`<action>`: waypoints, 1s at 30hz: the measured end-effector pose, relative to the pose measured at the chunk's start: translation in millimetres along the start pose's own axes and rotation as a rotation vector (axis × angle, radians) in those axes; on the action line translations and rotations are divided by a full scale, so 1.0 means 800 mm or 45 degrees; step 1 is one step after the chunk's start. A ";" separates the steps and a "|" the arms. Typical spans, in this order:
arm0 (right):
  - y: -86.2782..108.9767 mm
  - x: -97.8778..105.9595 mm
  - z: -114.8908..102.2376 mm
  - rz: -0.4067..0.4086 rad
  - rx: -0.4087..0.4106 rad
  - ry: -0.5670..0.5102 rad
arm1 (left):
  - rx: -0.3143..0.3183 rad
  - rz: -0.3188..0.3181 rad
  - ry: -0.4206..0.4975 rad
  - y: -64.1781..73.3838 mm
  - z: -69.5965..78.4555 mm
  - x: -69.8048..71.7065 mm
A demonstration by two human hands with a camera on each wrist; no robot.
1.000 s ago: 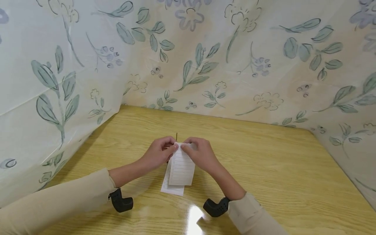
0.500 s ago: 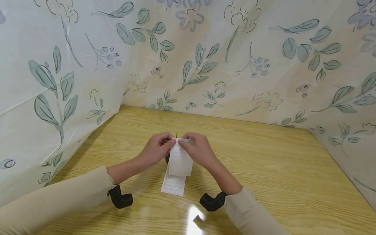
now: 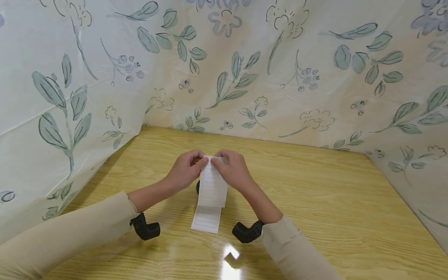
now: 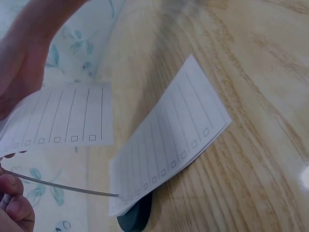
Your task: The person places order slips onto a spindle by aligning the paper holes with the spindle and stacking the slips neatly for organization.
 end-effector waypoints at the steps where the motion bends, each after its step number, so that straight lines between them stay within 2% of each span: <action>1: -0.001 0.001 0.000 0.005 -0.002 -0.004 | 0.004 0.000 0.002 -0.001 0.000 0.000; 16: -0.014 -0.003 0.013 -0.009 -0.109 -0.058 | 0.107 0.000 -0.021 -0.013 -0.006 0.002; 24: -0.018 -0.005 0.016 -0.016 -0.145 -0.102 | 0.175 -0.004 0.048 -0.016 -0.012 0.002; 30: -0.021 -0.006 0.015 -0.023 -0.142 -0.124 | 0.207 -0.011 0.056 -0.018 -0.015 0.002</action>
Point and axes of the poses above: each hand's wrist, its own y-axis away from the middle knuckle, its own x-axis out of the back of the hand, z = x × y, the point moved 10 cm from there along -y, towards the middle knuckle, and after that the axes turned 4 degrees about -x, right-handed, at the moved point
